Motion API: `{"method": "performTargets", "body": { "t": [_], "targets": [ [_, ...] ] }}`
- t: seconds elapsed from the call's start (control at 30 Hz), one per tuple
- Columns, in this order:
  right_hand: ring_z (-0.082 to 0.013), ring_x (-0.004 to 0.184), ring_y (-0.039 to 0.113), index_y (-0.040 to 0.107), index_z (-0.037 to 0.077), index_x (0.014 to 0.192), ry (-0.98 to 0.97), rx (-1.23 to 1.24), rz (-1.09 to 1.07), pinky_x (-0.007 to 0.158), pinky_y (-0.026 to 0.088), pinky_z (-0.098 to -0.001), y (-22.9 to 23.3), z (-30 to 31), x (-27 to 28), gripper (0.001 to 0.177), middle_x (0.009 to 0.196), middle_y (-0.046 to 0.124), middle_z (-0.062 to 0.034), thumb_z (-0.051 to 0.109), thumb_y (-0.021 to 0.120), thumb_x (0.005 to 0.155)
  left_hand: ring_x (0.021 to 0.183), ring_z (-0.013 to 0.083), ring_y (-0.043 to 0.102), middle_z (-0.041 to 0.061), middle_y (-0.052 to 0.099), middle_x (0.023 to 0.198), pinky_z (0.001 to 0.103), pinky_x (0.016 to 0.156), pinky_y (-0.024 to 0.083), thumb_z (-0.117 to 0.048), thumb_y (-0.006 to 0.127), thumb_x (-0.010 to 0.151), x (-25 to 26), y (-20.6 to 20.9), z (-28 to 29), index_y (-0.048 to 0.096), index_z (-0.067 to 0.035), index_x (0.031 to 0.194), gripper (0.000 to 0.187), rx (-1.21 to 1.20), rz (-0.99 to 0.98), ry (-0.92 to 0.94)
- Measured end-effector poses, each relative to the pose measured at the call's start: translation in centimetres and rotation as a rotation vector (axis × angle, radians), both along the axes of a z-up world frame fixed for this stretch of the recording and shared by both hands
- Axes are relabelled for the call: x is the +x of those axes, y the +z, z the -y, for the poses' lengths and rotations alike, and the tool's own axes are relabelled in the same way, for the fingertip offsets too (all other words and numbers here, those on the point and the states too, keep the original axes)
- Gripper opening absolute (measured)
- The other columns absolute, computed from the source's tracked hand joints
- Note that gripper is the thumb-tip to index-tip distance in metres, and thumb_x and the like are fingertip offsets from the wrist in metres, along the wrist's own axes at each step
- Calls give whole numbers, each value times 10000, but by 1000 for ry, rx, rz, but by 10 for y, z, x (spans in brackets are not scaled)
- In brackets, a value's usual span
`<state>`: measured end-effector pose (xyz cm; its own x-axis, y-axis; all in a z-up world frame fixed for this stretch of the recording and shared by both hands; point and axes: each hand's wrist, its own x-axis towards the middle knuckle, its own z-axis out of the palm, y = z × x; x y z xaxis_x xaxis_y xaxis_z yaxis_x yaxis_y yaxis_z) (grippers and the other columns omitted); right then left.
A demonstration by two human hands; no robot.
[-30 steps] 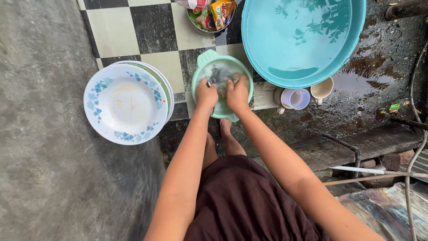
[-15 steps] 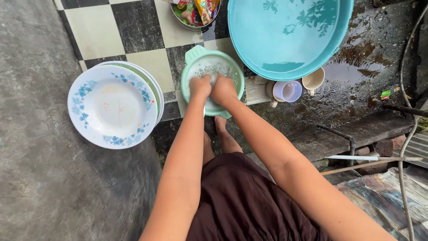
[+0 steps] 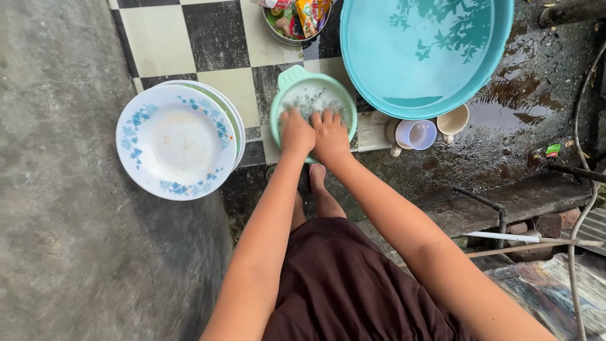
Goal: Scrubbing and cleaning various plates, bowls, and mugs using a sponge and soapy water in an outdoor setting.
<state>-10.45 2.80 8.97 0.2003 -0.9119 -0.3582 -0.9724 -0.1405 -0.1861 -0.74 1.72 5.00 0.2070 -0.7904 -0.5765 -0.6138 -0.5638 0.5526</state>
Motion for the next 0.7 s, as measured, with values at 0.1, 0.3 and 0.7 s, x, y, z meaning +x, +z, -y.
{"method": "performTargets", "body": {
  "t": [0.1, 0.3, 0.7],
  "targets": [
    [-483, 1123, 573, 495, -21, 1223, -34, 66, 25, 886, 538, -522, -37, 4, -2, 501, 1280, 512, -286, 193, 682, 811, 1384, 428, 470, 256, 485, 1476, 484, 1149, 399, -119, 543, 942, 0, -14, 1, 469, -14, 1447, 521, 72, 6, -86],
    [-416, 1013, 711, 735, 65, 1028, -141, 264, 87, 883, 567, -515, -59, 25, -14, 307, 1094, 726, -233, 344, 608, 1004, 1314, 484, 446, 304, 455, 1452, 495, 1049, 395, -199, 591, 926, 5, 15, -8, 416, 54, 1462, 619, -166, 79, -112],
    [-543, 1197, 561, 482, -7, 1346, -161, 131, 107, 1012, 488, -548, -9, -12, 7, 690, 1324, 484, -304, 237, 799, 784, 1217, 267, 677, 164, 614, 1378, 362, 1025, 546, -205, 574, 998, 81, 88, -75, 588, -60, 1380, 409, -263, -467, 312]
  ]
}}
